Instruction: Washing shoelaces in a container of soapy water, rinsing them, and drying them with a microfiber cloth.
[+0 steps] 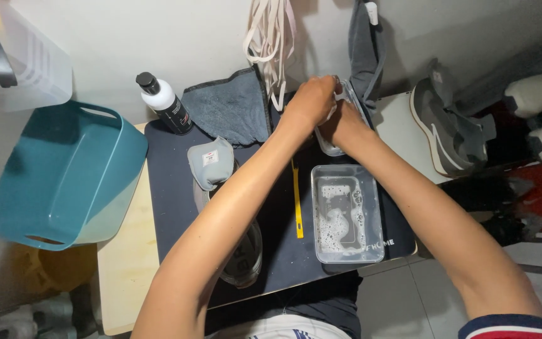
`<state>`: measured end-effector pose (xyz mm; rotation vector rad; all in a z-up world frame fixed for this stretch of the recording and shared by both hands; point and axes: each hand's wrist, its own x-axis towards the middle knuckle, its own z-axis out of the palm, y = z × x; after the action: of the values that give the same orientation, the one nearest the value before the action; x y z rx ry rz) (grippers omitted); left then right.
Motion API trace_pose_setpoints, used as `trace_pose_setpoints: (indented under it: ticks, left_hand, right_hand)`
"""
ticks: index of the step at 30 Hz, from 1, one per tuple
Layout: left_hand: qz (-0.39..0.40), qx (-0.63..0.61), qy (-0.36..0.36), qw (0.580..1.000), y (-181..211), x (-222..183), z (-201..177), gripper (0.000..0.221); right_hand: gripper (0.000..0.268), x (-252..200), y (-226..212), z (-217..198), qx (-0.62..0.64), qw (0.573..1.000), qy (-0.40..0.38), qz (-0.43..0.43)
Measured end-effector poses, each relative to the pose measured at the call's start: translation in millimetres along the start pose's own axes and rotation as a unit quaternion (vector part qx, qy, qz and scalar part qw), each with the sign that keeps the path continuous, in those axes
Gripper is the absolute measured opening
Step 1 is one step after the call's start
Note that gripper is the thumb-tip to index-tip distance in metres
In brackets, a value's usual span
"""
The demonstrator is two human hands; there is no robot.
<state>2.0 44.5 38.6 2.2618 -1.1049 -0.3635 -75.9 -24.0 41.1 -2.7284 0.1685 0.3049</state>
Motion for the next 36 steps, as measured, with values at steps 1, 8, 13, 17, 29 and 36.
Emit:
trace_pose_setpoints:
  ticks: [1, 8, 13, 17, 29, 36]
  left_hand:
    - [0.003, 0.001, -0.002, 1.0, 4, -3, 3, 0.026]
    - [0.05, 0.115, -0.003, 0.992, 10, -6, 9, 0.023]
    - [0.087, 0.137, 0.037, 0.986, 14, -5, 15, 0.018]
    - [0.104, 0.118, 0.087, 0.984, 17, -23, -3, 0.015]
    - [-0.012, 0.031, 0.046, 0.998, 5, -17, -11, 0.019]
    - [-0.053, -0.126, 0.173, 0.975, 49, -32, -1, 0.037]
  right_hand:
    - [0.042, 1, 1, 2, 0.001, 1.0, 0.002, 0.002]
    - [0.041, 31, 5, 3, 0.003, 1.0, 0.024, 0.0]
    - [0.041, 33, 35, 9, 0.01, 0.999, 0.038, 0.016]
    - [0.041, 27, 73, 12, 0.014, 0.998, 0.051, 0.02]
    - [0.036, -67, 8, -81, 0.272, 0.955, 0.106, 0.061]
    - [0.05, -58, -17, -56, 0.298, 0.931, 0.195, 0.087]
